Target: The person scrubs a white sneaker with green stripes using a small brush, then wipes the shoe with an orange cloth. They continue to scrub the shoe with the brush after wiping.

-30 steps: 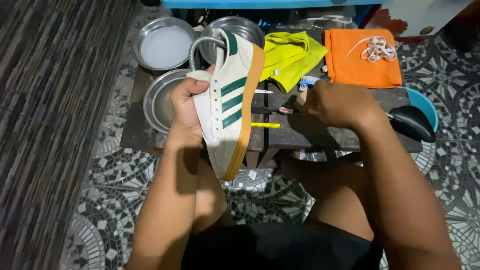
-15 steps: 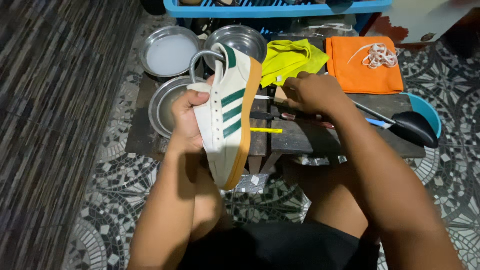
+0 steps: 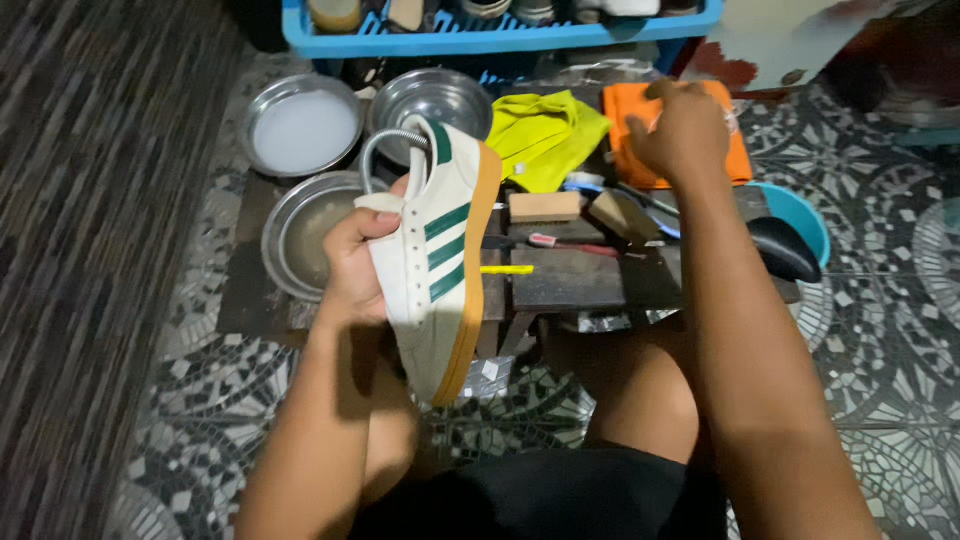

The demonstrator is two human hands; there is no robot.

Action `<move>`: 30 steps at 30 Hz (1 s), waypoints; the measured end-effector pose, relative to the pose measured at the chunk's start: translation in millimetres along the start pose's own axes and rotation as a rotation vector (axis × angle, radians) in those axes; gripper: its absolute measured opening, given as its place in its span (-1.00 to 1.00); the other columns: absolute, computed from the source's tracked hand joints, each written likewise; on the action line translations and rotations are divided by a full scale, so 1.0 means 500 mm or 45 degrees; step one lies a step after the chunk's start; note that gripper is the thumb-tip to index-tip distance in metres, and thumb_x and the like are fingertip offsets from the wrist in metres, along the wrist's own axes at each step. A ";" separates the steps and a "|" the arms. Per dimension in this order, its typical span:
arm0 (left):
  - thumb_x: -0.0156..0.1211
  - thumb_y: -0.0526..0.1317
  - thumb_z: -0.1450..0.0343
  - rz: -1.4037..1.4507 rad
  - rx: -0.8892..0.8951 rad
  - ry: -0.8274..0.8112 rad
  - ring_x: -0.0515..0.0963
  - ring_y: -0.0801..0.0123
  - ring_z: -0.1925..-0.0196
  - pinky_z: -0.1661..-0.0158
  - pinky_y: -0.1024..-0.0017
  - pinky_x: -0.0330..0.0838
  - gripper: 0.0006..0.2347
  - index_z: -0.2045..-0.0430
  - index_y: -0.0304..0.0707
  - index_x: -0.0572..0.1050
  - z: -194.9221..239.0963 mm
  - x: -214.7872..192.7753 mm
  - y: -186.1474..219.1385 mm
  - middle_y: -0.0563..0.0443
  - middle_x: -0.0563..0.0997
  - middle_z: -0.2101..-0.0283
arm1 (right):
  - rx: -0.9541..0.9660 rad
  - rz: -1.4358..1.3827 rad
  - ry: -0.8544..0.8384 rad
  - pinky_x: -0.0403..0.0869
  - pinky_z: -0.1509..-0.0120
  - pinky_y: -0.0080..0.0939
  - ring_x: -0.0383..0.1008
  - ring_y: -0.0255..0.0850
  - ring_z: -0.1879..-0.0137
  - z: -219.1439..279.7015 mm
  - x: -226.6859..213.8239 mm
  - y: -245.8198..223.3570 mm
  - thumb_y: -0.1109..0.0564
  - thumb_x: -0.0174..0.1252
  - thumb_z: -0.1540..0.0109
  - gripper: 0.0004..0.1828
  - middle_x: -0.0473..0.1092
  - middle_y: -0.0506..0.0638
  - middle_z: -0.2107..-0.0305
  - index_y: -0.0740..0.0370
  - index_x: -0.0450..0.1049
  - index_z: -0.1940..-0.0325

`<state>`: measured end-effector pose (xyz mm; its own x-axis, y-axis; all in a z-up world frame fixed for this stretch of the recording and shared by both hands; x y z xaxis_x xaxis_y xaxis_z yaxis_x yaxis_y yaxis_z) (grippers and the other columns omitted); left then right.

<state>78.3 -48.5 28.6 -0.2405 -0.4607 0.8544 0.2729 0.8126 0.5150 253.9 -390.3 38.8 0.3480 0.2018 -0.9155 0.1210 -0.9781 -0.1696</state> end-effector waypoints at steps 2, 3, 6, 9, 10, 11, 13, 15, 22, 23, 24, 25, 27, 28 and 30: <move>0.10 -0.20 -0.24 -0.002 -0.026 -0.038 0.64 -0.03 0.05 0.00 0.15 0.52 -0.39 -0.27 -0.34 0.36 0.000 0.003 -0.006 -0.29 0.62 0.02 | 0.121 -0.024 0.017 0.51 0.07 0.38 0.47 0.41 -0.02 -0.025 0.034 0.082 -0.15 0.35 -0.35 -0.50 0.35 0.41 -0.11 0.09 0.50 -0.29; 0.10 -0.21 -0.25 -0.004 -0.046 -0.062 0.63 -0.04 0.02 -0.01 0.12 0.51 -0.38 -0.31 -0.31 0.33 -0.001 0.005 -0.009 -0.29 0.59 -0.02 | 0.233 -0.056 0.025 0.48 0.00 0.39 0.42 0.50 -0.07 -0.038 0.054 0.127 -0.14 0.39 -0.34 -0.47 0.26 0.46 -0.18 0.07 0.45 -0.31; 0.10 -0.18 -0.27 -0.072 -0.090 -0.053 0.59 -0.15 -0.13 -0.10 0.04 0.49 -0.28 -0.47 -0.24 0.21 -0.010 -0.045 -0.021 -0.33 0.52 -0.23 | 0.549 -0.048 -0.386 0.32 -0.30 0.47 0.07 0.64 -0.40 -0.033 0.090 0.144 -0.35 0.07 -0.31 -0.28 -0.16 0.36 -0.49 -0.33 0.17 -0.56; 0.01 -0.23 -0.15 -0.163 0.003 0.185 0.68 -0.19 0.02 -0.12 -0.12 0.54 -0.22 -0.46 -0.20 0.26 -0.030 -0.092 -0.026 -0.43 0.59 -0.06 | 0.376 0.080 -0.298 0.33 -0.37 0.34 0.24 0.60 -0.32 -0.065 0.207 0.224 -0.50 0.08 -0.34 -0.42 0.21 0.35 -0.31 -0.31 0.49 -0.34; 0.01 -0.23 -0.15 -0.165 0.003 0.182 0.68 -0.19 0.02 -0.12 -0.12 0.54 -0.22 -0.46 -0.20 0.26 -0.032 -0.075 -0.026 -0.43 0.59 -0.06 | 0.377 0.079 -0.294 0.33 -0.37 0.34 0.24 0.60 -0.32 -0.087 0.233 0.239 -0.50 0.08 -0.34 -0.42 0.21 0.35 -0.31 -0.31 0.49 -0.34; 0.02 -0.23 -0.16 -0.180 -0.007 0.161 0.68 -0.15 0.01 -0.12 -0.08 0.55 -0.22 -0.45 -0.20 0.27 -0.032 -0.055 -0.035 -0.41 0.60 -0.05 | 0.327 0.088 -0.226 0.43 -0.24 0.33 0.33 0.57 -0.23 -0.101 0.250 0.256 -0.40 0.19 -0.33 -0.50 0.29 0.33 -0.18 -0.24 0.56 -0.25; 0.03 -0.22 -0.16 -0.189 -0.032 0.135 0.69 -0.12 0.01 -0.12 -0.05 0.56 -0.23 -0.45 -0.20 0.28 -0.032 -0.046 -0.051 -0.39 0.60 -0.05 | 0.289 0.106 -0.161 0.53 -0.11 0.33 0.42 0.54 -0.14 -0.113 0.279 0.293 -0.31 0.29 -0.31 -0.57 0.37 0.31 -0.06 -0.17 0.63 -0.17; -0.04 -0.29 -0.16 0.062 -0.041 0.122 0.55 -0.39 -0.20 -0.33 -0.26 0.24 -0.23 -0.46 -0.28 0.25 -0.037 -0.064 -0.065 -0.55 0.50 -0.24 | 0.002 0.259 -0.061 0.66 0.26 0.18 0.63 0.30 0.22 -0.115 0.288 0.303 0.08 0.33 -0.24 -0.79 0.50 0.25 0.30 0.11 0.73 0.07; -0.01 -0.30 -0.18 0.142 -0.106 0.031 0.49 -0.40 -0.28 -0.35 -0.30 0.17 -0.23 -0.47 -0.27 0.23 -0.034 -0.016 -0.091 -0.55 0.47 -0.27 | -0.118 0.016 -0.189 0.66 0.11 0.08 0.66 0.21 0.19 0.041 0.052 0.219 0.19 0.35 -0.29 -0.84 0.59 0.18 0.33 0.13 0.73 0.05; -0.01 -0.30 -0.19 0.153 -0.107 0.005 0.47 -0.43 -0.30 -0.37 -0.31 0.14 -0.23 -0.48 -0.29 0.21 -0.035 -0.010 -0.091 -0.57 0.45 -0.29 | -0.076 0.003 -0.286 0.60 -0.02 0.24 0.63 0.35 0.11 0.073 0.012 0.203 0.15 0.26 -0.30 -0.79 0.60 0.30 0.28 0.14 0.70 0.01; -0.01 -0.30 -0.20 0.163 -0.107 -0.022 0.45 -0.46 -0.32 -0.38 -0.31 0.10 -0.22 -0.49 -0.30 0.19 -0.035 -0.004 -0.092 -0.59 0.44 -0.30 | -0.034 -0.011 -0.382 0.53 -0.15 0.39 0.60 0.49 0.02 0.105 -0.027 0.187 0.11 0.18 -0.32 -0.74 0.60 0.41 0.23 0.14 0.67 -0.04; -0.01 -0.30 -0.20 0.166 -0.117 -0.021 0.45 -0.46 -0.32 -0.38 -0.31 0.10 -0.22 -0.49 -0.30 0.19 -0.035 -0.013 -0.094 -0.59 0.44 -0.30 | -0.025 -0.010 -0.386 0.53 -0.15 0.39 0.60 0.49 0.02 0.123 -0.061 0.171 0.11 0.18 -0.32 -0.74 0.60 0.41 0.23 0.14 0.67 -0.04; -0.05 -0.27 -0.19 0.072 -0.109 0.073 0.41 -0.39 -0.36 -0.40 -0.28 0.07 -0.20 -0.51 -0.26 0.17 -0.039 -0.039 -0.095 -0.56 0.40 -0.36 | 0.011 -0.154 -0.611 0.44 -0.19 0.41 0.55 0.54 -0.03 0.163 -0.108 0.136 0.10 0.21 -0.23 -0.74 0.61 0.36 0.24 0.15 0.68 0.05; -0.05 -0.27 -0.19 0.072 -0.114 0.070 0.41 -0.39 -0.36 -0.40 -0.28 0.07 -0.20 -0.51 -0.26 0.17 -0.034 -0.022 -0.099 -0.56 0.40 -0.36 | 0.016 -0.153 -0.609 0.44 -0.19 0.41 0.55 0.54 -0.03 0.169 -0.108 0.140 0.10 0.21 -0.23 -0.74 0.61 0.36 0.24 0.15 0.68 0.05; -0.03 -0.27 -0.19 0.059 -0.134 0.118 0.48 -0.43 -0.30 -0.37 -0.30 0.13 -0.23 -0.48 -0.28 0.23 -0.029 0.005 -0.106 -0.55 0.46 -0.29 | 0.045 -0.279 -0.740 0.39 -0.30 0.35 0.50 0.46 -0.17 0.188 -0.097 0.144 0.06 0.25 -0.25 -0.75 0.62 0.34 0.18 0.03 0.68 0.02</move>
<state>76.8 -97.9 4.7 -0.1396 -0.4581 0.8778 0.3790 0.7943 0.4748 158.3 -475.4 36.8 -0.2453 0.3469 -0.9052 0.0979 -0.9201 -0.3791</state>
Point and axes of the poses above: each hand's wrist, its own z-axis away from the middle knuckle, its own x-axis out of the palm, y = z × x, the point moved 7 cm from there along -z, towards the middle knuckle
